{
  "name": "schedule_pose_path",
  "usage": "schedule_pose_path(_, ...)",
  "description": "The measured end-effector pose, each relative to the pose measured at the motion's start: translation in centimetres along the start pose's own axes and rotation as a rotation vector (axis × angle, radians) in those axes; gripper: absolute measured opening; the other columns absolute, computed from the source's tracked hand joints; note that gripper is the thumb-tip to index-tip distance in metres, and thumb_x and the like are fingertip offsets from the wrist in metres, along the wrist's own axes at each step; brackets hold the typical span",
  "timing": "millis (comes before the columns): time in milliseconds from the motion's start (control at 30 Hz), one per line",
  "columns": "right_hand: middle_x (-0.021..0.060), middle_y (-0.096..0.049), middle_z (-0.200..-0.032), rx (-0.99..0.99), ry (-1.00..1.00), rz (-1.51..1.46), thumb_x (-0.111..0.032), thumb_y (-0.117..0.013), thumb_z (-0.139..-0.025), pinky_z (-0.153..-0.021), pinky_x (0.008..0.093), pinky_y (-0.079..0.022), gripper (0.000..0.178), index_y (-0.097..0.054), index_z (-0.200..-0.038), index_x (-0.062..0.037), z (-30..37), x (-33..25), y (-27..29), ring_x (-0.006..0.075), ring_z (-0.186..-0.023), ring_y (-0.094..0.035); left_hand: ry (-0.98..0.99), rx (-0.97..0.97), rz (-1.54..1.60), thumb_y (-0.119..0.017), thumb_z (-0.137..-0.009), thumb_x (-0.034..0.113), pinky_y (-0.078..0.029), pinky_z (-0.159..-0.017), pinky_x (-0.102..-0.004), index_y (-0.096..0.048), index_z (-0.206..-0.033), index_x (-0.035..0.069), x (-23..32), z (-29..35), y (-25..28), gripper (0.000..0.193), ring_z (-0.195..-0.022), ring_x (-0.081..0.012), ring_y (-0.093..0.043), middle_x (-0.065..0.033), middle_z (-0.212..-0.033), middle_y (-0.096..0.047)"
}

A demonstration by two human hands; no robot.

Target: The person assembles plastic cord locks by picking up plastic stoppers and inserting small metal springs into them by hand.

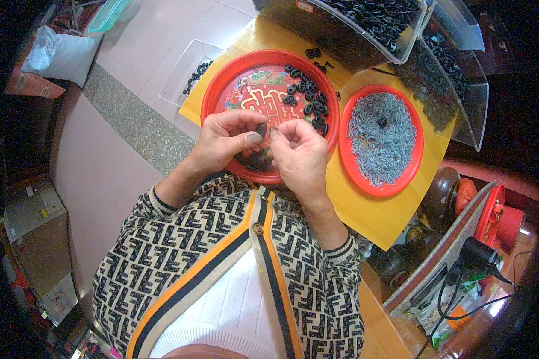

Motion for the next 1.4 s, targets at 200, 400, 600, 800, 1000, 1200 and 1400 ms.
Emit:
schedule_pose_path(200,0.0004,-0.054,-0.062,-0.029,0.004,-0.008,-0.006,-0.057,-0.079,-0.042,0.016,-0.04,0.007,-0.053,-0.079,-0.0004,0.0,0.1,-0.3,0.0035,-0.049,-0.049,-0.053,-0.005,-0.033,-0.058,-0.078,0.0,-0.048,-0.067,-0.022,-0.055,-0.103,-0.002,0.5,0.0,-0.5,0.026,-0.074,-0.0094,-0.057,-0.0052,-0.086,-0.06)
schedule_pose_path(400,0.0008,-0.055,-0.064,-0.176,-0.072,-0.16,-0.005,-0.059,-0.078,-0.044,0.0159,-0.041,0.007,-0.055,-0.082,-0.0014,-0.5,0.8,-0.7,0.0045,-0.05,-0.05,-0.033,-0.003,-0.023,-0.056,-0.078,-0.003,-0.049,-0.07,-0.0225,-0.055,-0.1,-0.004,0.1,0.1,-0.3,0.023,-0.077,-0.0103,-0.058,-0.0057,-0.087,-0.06)
schedule_pose_path(600,0.0022,-0.057,-0.07,-0.418,-0.217,-0.371,-0.008,-0.065,-0.074,-0.049,0.0178,-0.044,0.016,-0.056,-0.086,-0.0011,-1.2,2.2,-1.2,0.0066,-0.057,-0.052,-0.057,-0.05,-0.072,-0.057,-0.078,-0.001,-0.049,-0.07,-0.0232,-0.056,-0.101,-0.003,0.5,0.1,-0.8,0.022,-0.078,-0.0105,-0.058,-0.0053,-0.087,-0.06)
schedule_pose_path(800,0.0027,-0.057,-0.073,-0.506,-0.205,-0.453,-0.008,-0.066,-0.073,-0.052,0.0193,-0.047,0.02,-0.055,-0.087,-0.0006,-1.0,2.2,-1.8,0.0085,-0.059,-0.054,-0.053,-0.072,-0.089,-0.058,-0.077,-0.002,-0.049,-0.07,-0.0235,-0.058,-0.098,-0.003,0.8,0.2,-1.3,0.02,-0.08,-0.0108,-0.058,-0.0059,-0.086,-0.061)
schedule_pose_path(1000,0.003,-0.057,-0.074,-0.494,-0.194,-0.446,-0.008,-0.064,-0.075,-0.052,0.0186,-0.047,0.016,-0.055,-0.086,-0.0007,-1.2,2.3,-1.9,0.0088,-0.06,-0.055,-0.105,-0.041,-0.235,-0.059,-0.076,-0.002,-0.048,-0.07,-0.0231,-0.058,-0.095,-0.003,0.9,0.1,-1.0,0.018,-0.079,-0.0095,-0.056,-0.0057,-0.085,-0.061)
schedule_pose_path(1200,0.0035,-0.058,-0.074,-0.454,-0.166,-0.398,-0.007,-0.062,-0.077,-0.052,0.0181,-0.046,0.012,-0.055,-0.085,-0.0009,-1.6,2.2,-1.6,0.0078,-0.059,-0.054,-0.181,-0.011,-0.29,-0.058,-0.077,-0.002,-0.047,-0.069,-0.0228,-0.058,-0.095,-0.003,1.4,0.0,-1.5,0.018,-0.078,-0.0087,-0.056,-0.0051,-0.084,-0.061)
schedule_pose_path(1400,0.004,-0.057,-0.069,-0.298,-0.122,-0.049,-0.007,-0.057,-0.079,-0.049,0.0198,-0.046,0.008,-0.055,-0.082,0.0,-1.7,0.4,0.8,0.0089,-0.056,-0.054,-0.155,0.007,-0.314,-0.056,-0.077,-0.004,-0.047,-0.062,-0.0216,-0.055,-0.101,-0.002,1.3,-0.1,-1.5,0.025,-0.072,-0.0073,-0.056,-0.0053,-0.077,-0.06)
Point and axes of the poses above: each hand's wrist, its own z-axis away from the middle knuckle, its own y-axis out of the back of the hand, x = y × z, the point moved 9 cm from there along -z, towards the middle knuckle
